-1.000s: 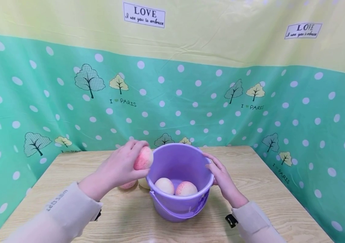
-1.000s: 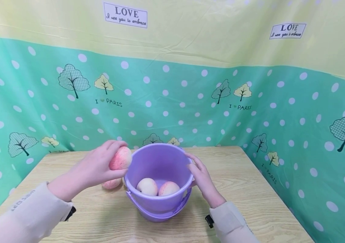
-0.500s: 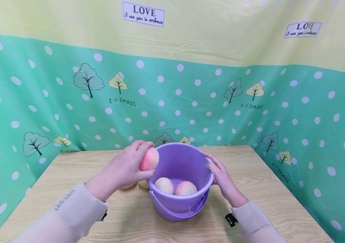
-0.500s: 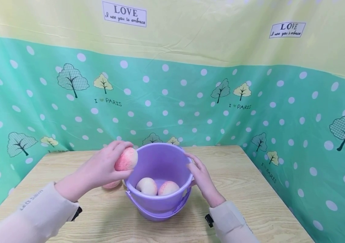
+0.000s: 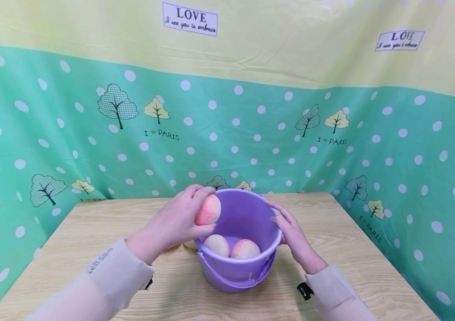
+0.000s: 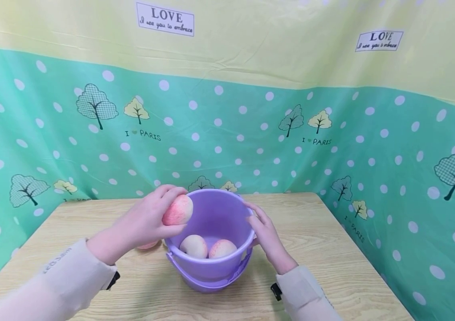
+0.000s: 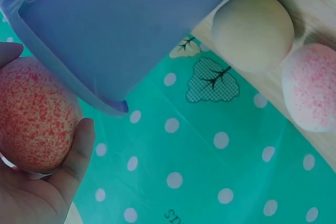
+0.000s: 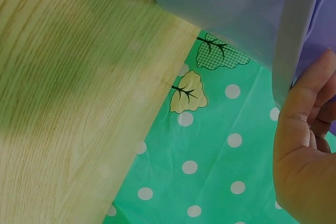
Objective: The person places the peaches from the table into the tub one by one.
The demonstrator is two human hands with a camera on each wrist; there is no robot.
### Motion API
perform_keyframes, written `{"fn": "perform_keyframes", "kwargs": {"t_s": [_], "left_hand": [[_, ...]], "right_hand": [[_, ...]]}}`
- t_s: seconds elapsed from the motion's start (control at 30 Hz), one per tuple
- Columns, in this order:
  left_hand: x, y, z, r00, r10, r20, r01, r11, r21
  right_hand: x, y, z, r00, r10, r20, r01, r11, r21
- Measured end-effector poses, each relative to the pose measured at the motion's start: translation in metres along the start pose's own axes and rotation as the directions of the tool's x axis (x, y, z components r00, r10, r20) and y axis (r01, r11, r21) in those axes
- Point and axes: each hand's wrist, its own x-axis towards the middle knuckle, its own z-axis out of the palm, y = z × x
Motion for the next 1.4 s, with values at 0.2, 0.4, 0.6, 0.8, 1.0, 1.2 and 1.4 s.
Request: {"fn": "perform_keyframes", "kwargs": {"t_s": [0.2,0.4,0.6,0.8,1.0,1.2,1.4], "left_hand": [[0.005,0.007,0.006,0.999,-0.016,0.039,0.017,1.000,-0.025],[0.009,0.011,0.014,0.999,0.003,0.048,-0.002,1.000,-0.016],[0.012,0.013,0.020,0.998,0.015,0.055,-0.015,1.000,-0.002],[0.013,0.015,0.024,0.998,0.015,0.066,-0.014,1.000,-0.010],[0.015,0.018,0.027,0.997,0.021,0.078,-0.020,1.000,-0.017],[0.019,0.022,0.030,0.995,0.023,0.099,-0.020,0.999,-0.039],[0.023,0.023,0.037,0.994,0.053,0.096,-0.049,0.998,-0.043]], "right_hand": [[0.000,0.001,0.000,1.000,-0.001,0.001,0.001,1.000,0.009],[0.000,0.001,0.000,1.000,0.001,0.001,-0.001,1.000,0.009],[0.001,0.002,0.000,1.000,0.000,0.000,0.000,1.000,0.013],[0.001,0.002,0.000,1.000,-0.003,0.005,0.003,1.000,0.016],[0.000,0.002,0.000,1.000,0.000,0.002,0.000,1.000,0.013],[0.000,0.001,0.000,1.000,0.001,-0.001,0.000,1.000,0.012],[0.000,0.001,0.001,1.000,-0.001,-0.006,0.001,1.000,0.014]]}}
